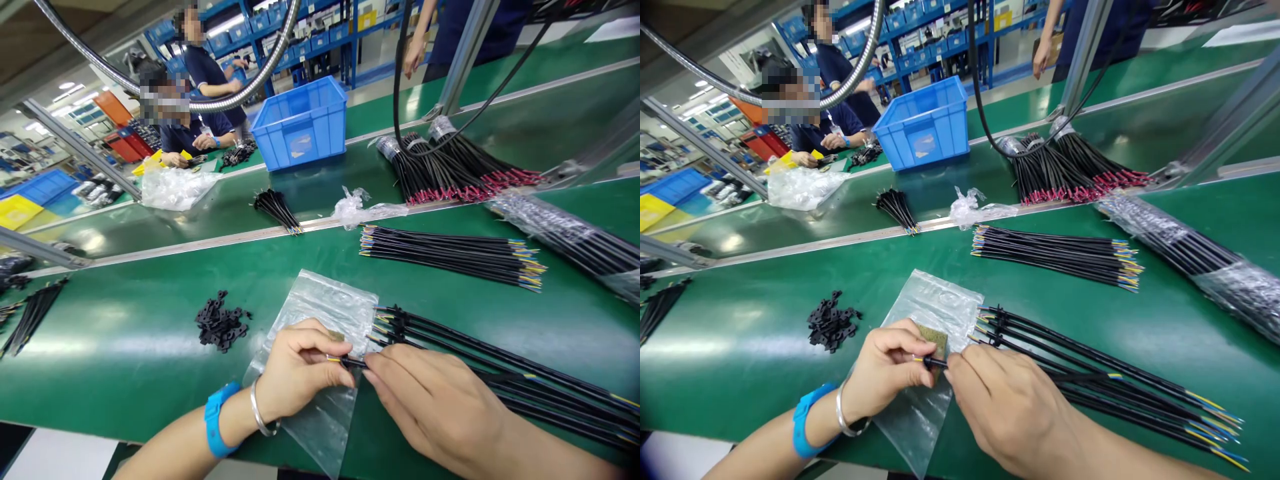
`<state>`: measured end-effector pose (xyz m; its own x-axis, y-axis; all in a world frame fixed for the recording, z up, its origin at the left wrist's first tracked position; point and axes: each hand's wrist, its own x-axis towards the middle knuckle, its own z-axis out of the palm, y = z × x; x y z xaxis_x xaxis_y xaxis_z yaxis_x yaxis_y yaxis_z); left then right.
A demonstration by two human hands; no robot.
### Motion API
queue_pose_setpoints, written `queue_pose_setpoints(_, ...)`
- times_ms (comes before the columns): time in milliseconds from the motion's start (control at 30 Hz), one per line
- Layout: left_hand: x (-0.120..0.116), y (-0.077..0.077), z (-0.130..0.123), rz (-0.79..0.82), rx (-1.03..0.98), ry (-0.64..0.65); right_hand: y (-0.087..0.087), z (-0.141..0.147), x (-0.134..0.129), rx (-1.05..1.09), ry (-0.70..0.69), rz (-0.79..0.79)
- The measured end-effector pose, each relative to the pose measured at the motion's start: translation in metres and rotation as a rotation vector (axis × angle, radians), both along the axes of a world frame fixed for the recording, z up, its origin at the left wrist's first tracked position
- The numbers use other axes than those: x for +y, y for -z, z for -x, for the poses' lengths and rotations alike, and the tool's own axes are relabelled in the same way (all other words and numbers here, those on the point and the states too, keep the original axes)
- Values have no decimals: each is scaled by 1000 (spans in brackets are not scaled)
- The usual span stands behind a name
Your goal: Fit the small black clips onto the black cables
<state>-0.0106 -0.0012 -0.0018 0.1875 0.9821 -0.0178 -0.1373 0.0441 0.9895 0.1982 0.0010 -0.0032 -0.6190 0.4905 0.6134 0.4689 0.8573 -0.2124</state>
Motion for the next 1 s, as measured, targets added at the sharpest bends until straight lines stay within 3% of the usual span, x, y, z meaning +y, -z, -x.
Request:
queue_pose_setpoints(167, -5, -8, 2, -327, 238, -10, 0, 4, -2, 73, 13, 74)
queue_pose_setpoints(367, -8, -14, 4, -383, 248, 31, -1, 8, -5, 108, -2, 139)
queue_pose_setpoints(533, -10, -12, 2, -521, 273, 51, -2, 10, -6, 101, -44, 209)
queue_pose_setpoints(733, -11, -2, -7, -525, 213, 33, -2, 14, -5, 118, -53, 221)
queue_pose_setpoints(1000, -3, -4, 3, -497, 385, 49, -6, 8, 6, 62, 36, 75)
